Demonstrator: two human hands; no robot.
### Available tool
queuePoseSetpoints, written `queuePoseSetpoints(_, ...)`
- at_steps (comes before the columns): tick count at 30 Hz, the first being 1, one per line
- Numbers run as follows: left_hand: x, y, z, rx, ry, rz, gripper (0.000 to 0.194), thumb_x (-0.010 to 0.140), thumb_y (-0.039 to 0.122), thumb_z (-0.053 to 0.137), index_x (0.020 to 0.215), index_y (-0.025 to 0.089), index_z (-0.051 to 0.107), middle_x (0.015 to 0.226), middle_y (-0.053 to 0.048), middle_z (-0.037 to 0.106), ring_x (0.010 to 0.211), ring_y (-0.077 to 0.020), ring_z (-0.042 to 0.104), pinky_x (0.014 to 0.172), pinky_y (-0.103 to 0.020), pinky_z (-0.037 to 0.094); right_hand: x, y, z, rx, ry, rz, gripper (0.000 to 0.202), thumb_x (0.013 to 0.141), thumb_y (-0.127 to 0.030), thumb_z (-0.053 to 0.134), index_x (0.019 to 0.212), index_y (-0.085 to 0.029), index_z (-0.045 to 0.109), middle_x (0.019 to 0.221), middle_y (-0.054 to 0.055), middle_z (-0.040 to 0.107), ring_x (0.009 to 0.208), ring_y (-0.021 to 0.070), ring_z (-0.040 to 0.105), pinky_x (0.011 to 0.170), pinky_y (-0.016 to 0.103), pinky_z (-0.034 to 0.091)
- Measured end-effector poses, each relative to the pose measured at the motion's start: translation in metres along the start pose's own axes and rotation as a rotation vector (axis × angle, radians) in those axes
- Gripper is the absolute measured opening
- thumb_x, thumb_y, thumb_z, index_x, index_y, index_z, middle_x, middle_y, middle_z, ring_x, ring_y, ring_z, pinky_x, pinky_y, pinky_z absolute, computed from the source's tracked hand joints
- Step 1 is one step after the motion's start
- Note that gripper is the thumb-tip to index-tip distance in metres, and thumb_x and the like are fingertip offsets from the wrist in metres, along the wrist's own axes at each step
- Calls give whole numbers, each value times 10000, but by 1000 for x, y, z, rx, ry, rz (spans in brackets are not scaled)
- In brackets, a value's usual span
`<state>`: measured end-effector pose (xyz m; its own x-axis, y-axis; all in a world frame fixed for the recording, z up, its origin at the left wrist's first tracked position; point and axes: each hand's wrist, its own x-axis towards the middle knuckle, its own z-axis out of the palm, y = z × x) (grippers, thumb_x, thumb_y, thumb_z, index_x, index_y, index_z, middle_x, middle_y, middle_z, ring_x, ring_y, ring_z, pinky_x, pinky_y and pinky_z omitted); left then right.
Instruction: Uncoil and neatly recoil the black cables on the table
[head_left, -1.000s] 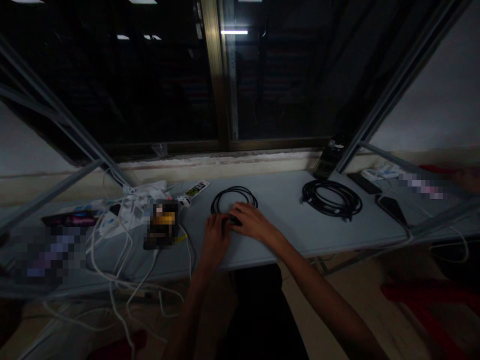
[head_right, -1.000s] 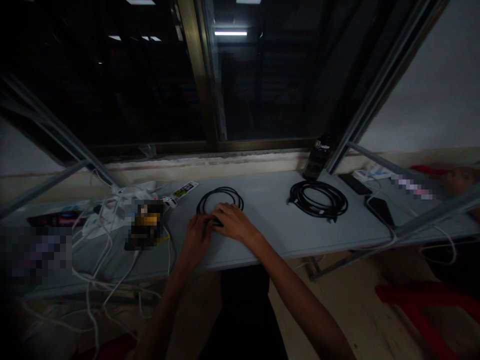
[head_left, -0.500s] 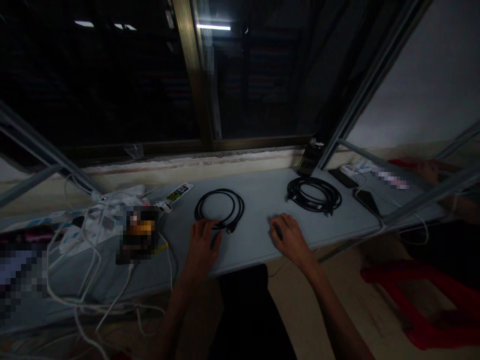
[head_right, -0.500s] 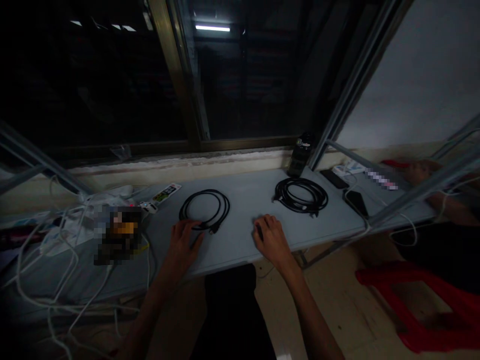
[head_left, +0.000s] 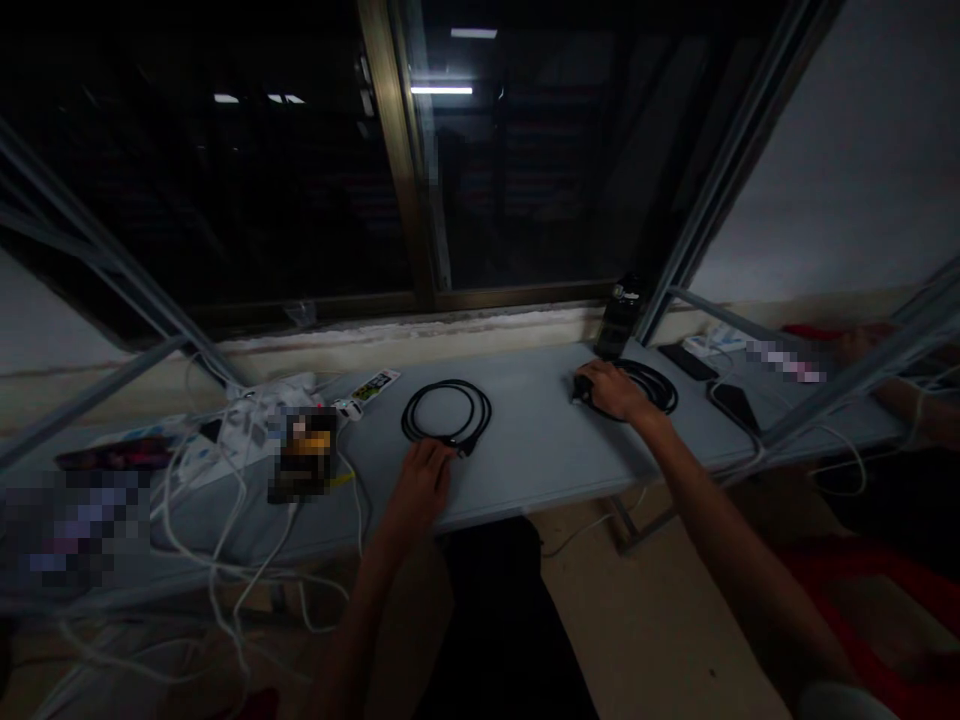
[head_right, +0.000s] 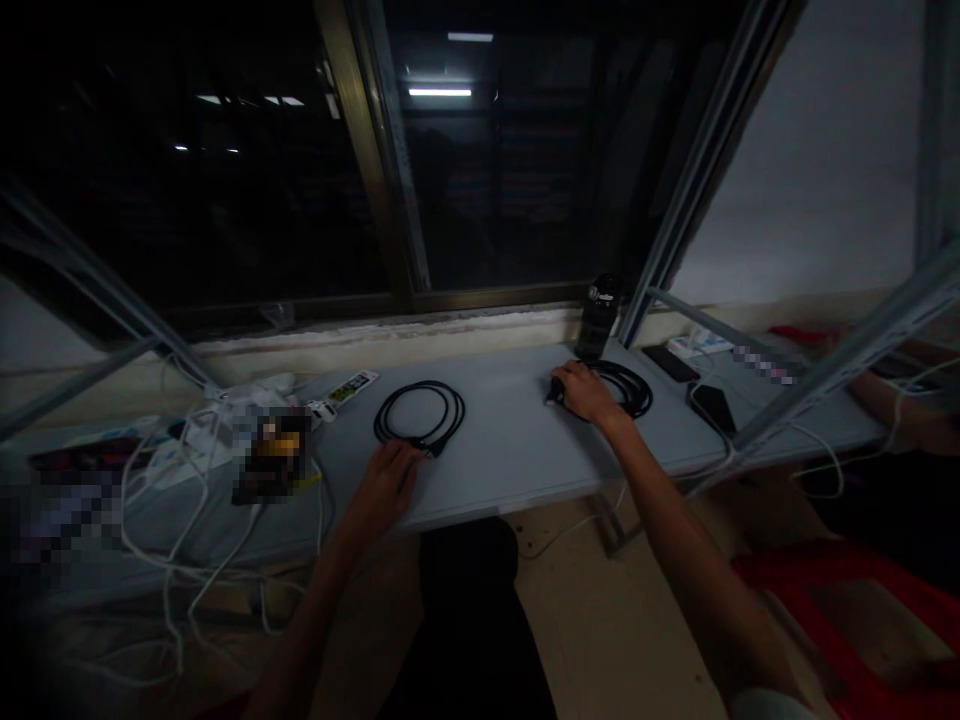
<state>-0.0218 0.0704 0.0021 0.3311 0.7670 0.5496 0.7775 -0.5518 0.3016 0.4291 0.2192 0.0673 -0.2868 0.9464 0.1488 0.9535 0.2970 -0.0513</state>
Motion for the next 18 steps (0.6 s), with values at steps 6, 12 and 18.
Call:
queuePoseSetpoints(6,0,1,1,10,-1,-16,239,1118,133,495,1248,196,685,1255,-130,657,1222,-302,607,1144,-527,540,6,25,-8,17,-28,61,444,1080,-109,613,1518,-111,690,1527,235,614,1275,277,669,1071,323,515)
queuePoseSetpoints(12,1,2,-3,12,-14,-14,233,1123,177,507,1265,206,689,1265,-134,677,1230,-309,623,1154,-530,529,-24,33,-15,59,-28,211,226,1102,-330,734,1103,-112,797,1009,152,758,897,219,707,854,303,513)
queuePoseSetpoints(18,40,27,-12,-125,140,20,190,1122,258,549,1249,224,687,1224,-132,716,1184,-315,673,1117,-524,548,-35,27,-55,13,26,300,365,1242,-325,432,1416,-82,642,1248,212,761,1125,287,730,933,329,499)
